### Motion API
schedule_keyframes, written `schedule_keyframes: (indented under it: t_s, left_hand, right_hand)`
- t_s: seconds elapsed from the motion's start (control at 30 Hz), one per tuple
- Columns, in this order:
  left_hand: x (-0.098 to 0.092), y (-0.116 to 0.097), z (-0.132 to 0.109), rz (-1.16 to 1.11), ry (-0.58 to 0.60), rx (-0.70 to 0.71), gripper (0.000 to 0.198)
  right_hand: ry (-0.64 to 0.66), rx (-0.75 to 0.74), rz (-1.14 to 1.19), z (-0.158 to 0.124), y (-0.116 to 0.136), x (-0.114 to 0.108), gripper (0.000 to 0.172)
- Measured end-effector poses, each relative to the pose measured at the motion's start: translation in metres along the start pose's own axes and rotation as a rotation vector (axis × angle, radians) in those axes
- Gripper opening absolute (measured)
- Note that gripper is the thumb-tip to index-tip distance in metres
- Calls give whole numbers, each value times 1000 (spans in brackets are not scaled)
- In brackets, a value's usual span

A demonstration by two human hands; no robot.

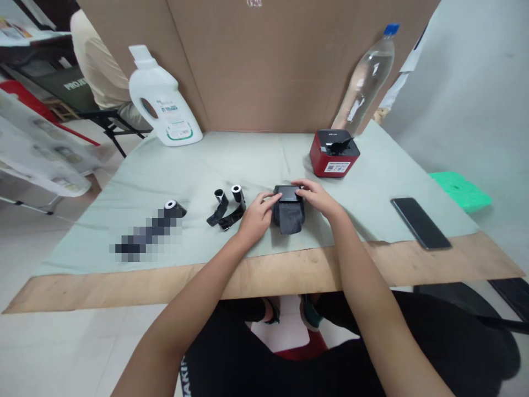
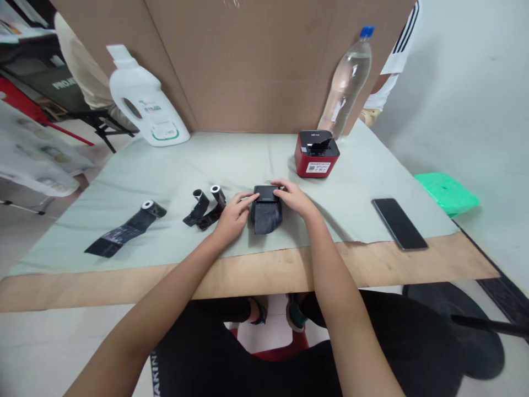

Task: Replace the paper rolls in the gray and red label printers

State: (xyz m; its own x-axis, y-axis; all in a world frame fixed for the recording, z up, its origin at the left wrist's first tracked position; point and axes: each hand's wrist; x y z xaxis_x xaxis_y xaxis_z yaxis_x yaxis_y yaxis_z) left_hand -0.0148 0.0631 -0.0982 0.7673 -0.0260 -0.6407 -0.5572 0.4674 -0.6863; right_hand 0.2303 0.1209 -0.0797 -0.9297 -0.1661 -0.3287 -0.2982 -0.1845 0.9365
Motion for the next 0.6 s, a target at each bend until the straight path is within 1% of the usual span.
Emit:
schedule_keyframes:
  t_s: [0.07, 0.13, 0.2, 0.27, 0.33, 0.47, 0.53, 0.6]
  left_hand:
    - [0, -2, 0, 22, 33, -23, 63]
    - [-1, -6, 2, 38, 56, -67, 64]
    - [-2, -12, 3, 81, 67, -111, 64]
    - [-3, -16, 4, 133, 67, -128, 64]
    - [-2, -17, 3, 154, 53, -115, 64]
    - [1, -10, -1, 100, 23, -75, 64]
    - [1, -5, -1, 41, 27, -53, 63]
    - [2, -2, -1, -10, 25, -29, 59]
  right_hand:
    - [66, 79, 13, -1, 0, -3, 48]
    - [97, 150, 23, -4, 2, -3, 57]
    - [98, 154, 22, -8, 5, -1, 61]
    - [88, 114, 24, -12, 8, 2, 62]
    - [73, 109, 40, -15, 10, 5, 63]
    - [19, 199, 62, -24, 11, 9, 69]
    - [11, 242, 72, -36, 9, 8, 76]
    - [26, 239, 74, -53, 6, 8, 86]
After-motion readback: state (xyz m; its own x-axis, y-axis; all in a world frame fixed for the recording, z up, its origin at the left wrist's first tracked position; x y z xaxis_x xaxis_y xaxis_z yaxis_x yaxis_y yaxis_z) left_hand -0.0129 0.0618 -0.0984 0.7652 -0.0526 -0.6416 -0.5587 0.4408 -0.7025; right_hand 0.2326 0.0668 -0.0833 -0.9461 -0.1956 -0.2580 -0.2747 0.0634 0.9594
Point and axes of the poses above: each hand's wrist, its own z-axis towards the middle knuckle, its own x-axis out of the palm, y = z × x, and after that the axes turned 3 degrees about z, right-handed
